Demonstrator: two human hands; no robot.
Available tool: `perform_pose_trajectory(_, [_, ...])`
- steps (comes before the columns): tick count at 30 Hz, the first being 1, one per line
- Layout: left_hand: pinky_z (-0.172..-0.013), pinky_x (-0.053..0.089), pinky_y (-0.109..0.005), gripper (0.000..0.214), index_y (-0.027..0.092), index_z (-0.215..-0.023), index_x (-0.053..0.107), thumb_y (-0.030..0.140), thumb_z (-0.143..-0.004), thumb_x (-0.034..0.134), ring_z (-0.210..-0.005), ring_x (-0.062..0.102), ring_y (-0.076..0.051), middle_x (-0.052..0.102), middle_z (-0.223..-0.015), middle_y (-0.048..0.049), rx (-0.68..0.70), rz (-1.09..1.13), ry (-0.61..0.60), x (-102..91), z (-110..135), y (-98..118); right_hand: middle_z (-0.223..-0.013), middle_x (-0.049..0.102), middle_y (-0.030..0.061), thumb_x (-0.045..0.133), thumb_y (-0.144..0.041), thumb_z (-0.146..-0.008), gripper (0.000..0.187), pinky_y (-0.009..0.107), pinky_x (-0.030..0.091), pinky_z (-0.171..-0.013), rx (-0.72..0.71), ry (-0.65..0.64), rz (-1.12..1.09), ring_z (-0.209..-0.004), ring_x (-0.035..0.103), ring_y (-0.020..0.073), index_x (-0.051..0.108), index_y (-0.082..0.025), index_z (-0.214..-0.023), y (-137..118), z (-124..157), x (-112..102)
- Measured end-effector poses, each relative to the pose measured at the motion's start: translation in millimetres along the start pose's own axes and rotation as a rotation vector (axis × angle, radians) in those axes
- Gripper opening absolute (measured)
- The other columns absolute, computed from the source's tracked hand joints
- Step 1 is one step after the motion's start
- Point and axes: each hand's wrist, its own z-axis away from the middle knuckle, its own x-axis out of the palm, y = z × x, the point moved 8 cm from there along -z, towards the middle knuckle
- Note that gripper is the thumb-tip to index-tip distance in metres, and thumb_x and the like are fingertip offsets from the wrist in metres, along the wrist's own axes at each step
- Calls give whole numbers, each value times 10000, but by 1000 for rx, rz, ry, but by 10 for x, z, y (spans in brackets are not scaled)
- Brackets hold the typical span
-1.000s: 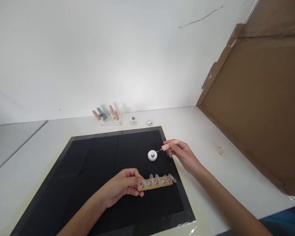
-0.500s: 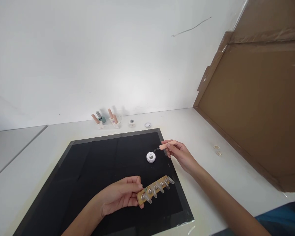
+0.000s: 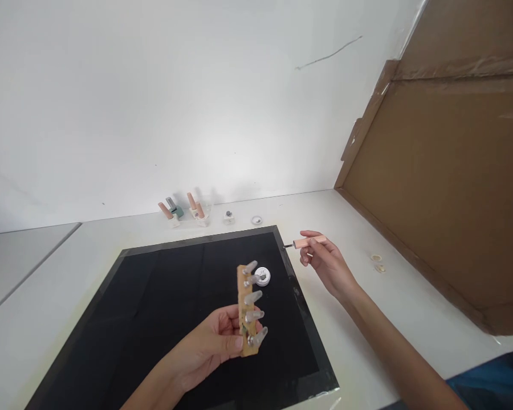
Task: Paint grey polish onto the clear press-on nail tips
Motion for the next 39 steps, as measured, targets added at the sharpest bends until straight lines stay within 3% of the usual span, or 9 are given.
perform_pose_trajectory(4, [-788,449,-296,385,196,-914,611,106,-595,806,-884,611,-174,638,-899,-15,164,-46,51,-18,30,88,-730,527,-2,642,-386,-802,164,277,399,-552,-5,-52,-32,-577,476,113,661,-235,-863,-50,54,85])
perform_pose_trajectory(7, [-791,448,-303,362,210,-908,562,127,-636,786,-927,614,-196,629,-921,-14,236,-84,78,-17,32,105,-754,550,6,657,-407,-783,181,287,406,-540,-18,-142,-37,-589,497,129,652,-244,-861,-40,134,213])
perform_pose_trajectory(11, [-730,461,-307,356,232,-984,504,184,-715,731,-886,637,-204,629,-991,-36,253,-112,106,-12,8,73,-614,500,-16,630,-425,-801,209,323,427,-588,-7,-290,2,-594,501,159,634,-252,-919,17,247,388])
perform_pose_trajectory(16, [-693,450,-288,284,222,-979,523,199,-751,691,-809,628,-169,614,-973,-25,237,-161,130,1,2,16,-667,461,-11,627,-413,-804,170,307,399,-578,-2,-436,0,-591,480,144,631,-243,-806,54,331,544])
perform_pose_trajectory(20, [-683,438,-282,260,208,-953,557,198,-734,698,-789,610,-162,607,-952,-24,229,-178,145,-10,-10,-9,-617,456,-7,607,-448,-809,269,291,357,-548,-14,-462,73,-566,452,144,608,-214,-677,86,351,572])
perform_pose_trajectory(26, [-652,436,-277,263,198,-939,554,237,-729,707,-749,608,-154,603,-890,-12,201,-189,145,-42,-59,-56,-699,488,4,631,-401,-801,186,266,323,-540,49,-542,181,-594,435,137,623,-227,-864,174,438,593])
perform_pose_trajectory(39, [-673,456,-299,323,187,-996,535,302,-740,695,-743,604,-160,593,-867,-13,217,-257,139,-111,-162,-68,-750,519,12,632,-316,-808,117,268,380,-586,69,-573,260,-634,483,131,643,-200,-798,226,445,678])
